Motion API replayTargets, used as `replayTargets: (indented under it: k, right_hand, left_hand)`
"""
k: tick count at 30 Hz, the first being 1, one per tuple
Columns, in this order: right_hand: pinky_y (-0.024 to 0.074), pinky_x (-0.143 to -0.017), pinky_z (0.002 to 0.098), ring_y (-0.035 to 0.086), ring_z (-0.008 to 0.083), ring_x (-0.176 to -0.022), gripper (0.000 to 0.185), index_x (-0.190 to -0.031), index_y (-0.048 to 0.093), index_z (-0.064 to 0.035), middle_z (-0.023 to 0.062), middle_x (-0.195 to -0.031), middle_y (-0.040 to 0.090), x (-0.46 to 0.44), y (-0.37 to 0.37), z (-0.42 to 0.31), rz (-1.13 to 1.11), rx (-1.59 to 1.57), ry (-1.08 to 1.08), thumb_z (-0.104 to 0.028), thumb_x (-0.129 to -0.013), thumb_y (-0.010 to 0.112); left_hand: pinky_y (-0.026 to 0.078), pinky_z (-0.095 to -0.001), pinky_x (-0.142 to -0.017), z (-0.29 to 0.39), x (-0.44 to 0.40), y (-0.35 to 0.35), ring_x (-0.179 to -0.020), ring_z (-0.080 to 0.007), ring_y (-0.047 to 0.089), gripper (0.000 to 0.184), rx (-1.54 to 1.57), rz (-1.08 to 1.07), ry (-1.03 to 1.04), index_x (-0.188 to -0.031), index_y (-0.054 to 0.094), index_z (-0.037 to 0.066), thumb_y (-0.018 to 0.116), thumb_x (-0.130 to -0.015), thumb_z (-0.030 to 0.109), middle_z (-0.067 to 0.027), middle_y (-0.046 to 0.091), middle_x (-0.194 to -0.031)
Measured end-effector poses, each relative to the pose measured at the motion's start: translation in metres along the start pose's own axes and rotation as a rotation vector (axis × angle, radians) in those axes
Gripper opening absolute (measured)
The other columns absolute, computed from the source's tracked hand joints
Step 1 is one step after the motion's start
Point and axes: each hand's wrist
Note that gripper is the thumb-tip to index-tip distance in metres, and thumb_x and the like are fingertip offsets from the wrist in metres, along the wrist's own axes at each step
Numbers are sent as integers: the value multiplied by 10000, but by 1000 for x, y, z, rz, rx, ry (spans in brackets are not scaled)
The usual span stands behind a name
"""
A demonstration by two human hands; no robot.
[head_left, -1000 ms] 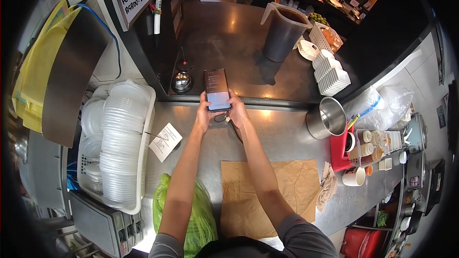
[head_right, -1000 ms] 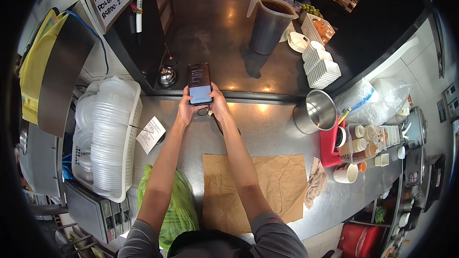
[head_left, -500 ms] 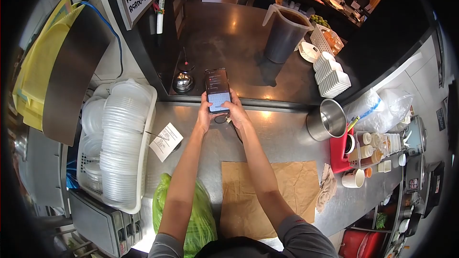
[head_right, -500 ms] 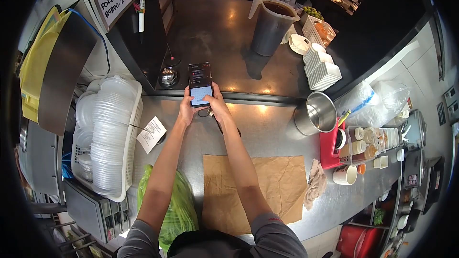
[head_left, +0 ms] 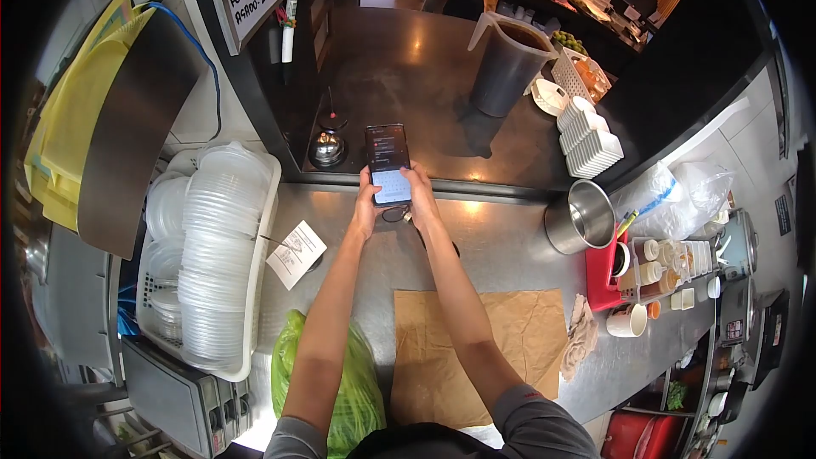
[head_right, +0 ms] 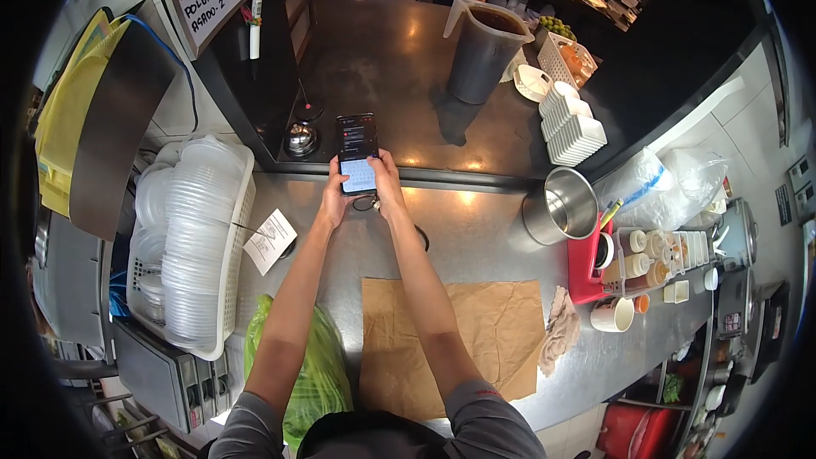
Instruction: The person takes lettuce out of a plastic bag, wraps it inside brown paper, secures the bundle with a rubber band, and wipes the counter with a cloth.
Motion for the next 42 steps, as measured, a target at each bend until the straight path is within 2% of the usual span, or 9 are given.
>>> replayTargets:
  k: [10,16,19,20,24,31,37,38,42]
  right_hand:
    - [452,-841,342,582,176,-972,392,-1092,561,-85,62,-1040,613,-13,-6,8,43,-76,103,-411,-934,413]
    - [439,-877,337,580,184,-997,523,-1120,557,-85,68,-1071,612,0,-2,-7,108,-154,142,-532,-940,355]
    - [440,-866,326,574,175,-993,557,-1141,550,-76,74,-1081,602,15,2,-28,71,-101,60,-553,-935,348]
    - [438,-863,322,570,172,-993,564,-1151,546,-69,74,-1086,597,15,1,-28,64,-73,46,-551,-936,348]
    - [435,-847,306,558,157,-992,577,-1178,532,-42,72,-1094,585,21,2,-30,26,24,-30,-537,-942,354]
    - [360,-914,273,508,140,-1042,559,-1147,532,-29,62,-1084,565,33,4,-41,12,93,-68,-521,-950,355]
    - [541,-774,404,587,206,-1020,490,-1342,305,-143,93,-1152,548,56,2,-66,-351,-126,201,-422,-953,411]
    - [582,-659,450,609,231,-989,558,-1378,205,-215,101,-1168,540,49,-8,-57,-466,-211,244,-262,-922,522]
    - [574,-701,422,606,221,-982,787,-1401,162,-228,94,-1169,541,59,-7,-62,-485,-144,231,12,-801,610]
  left_hand:
    - [403,-503,-936,2,2,2,-1189,-248,450,491,-6,3,-14,-1324,325,260,403,-849,355,-37,447,-1282]
    - [483,-400,-817,12,-18,-1,-1085,-201,518,664,-274,150,-66,-1251,457,51,357,-888,599,-103,515,-1220]
    - [489,-357,-763,58,-20,9,-964,-169,580,648,-541,116,-164,-1149,554,-4,375,-900,568,-95,612,-1064]
    - [486,-339,-707,65,-19,22,-798,-144,608,503,-409,150,-5,-1036,608,27,435,-906,481,-49,648,-885]
    - [480,-318,-617,69,-42,23,-670,-139,579,289,-106,206,-50,-876,596,67,480,-896,331,-29,617,-777]
    - [482,-333,-653,68,-44,23,-701,-153,593,369,-192,255,-68,-918,603,50,442,-908,381,-50,629,-809]
    - [484,-362,-820,69,-30,28,-904,-210,615,550,86,71,-71,-1091,573,45,288,-927,485,-103,642,-982]
    - [484,-371,-839,70,-26,30,-920,-218,615,560,96,63,-74,-1107,567,45,276,-930,489,-112,638,-1000]
    - [549,-357,-752,79,-8,39,-837,-216,651,577,87,13,-122,-1088,580,33,250,-945,484,-116,650,-947]
Point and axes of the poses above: each hand's wrist, its own x-axis away from the middle knuckle, its own y-axis out of the palm, z = x × y
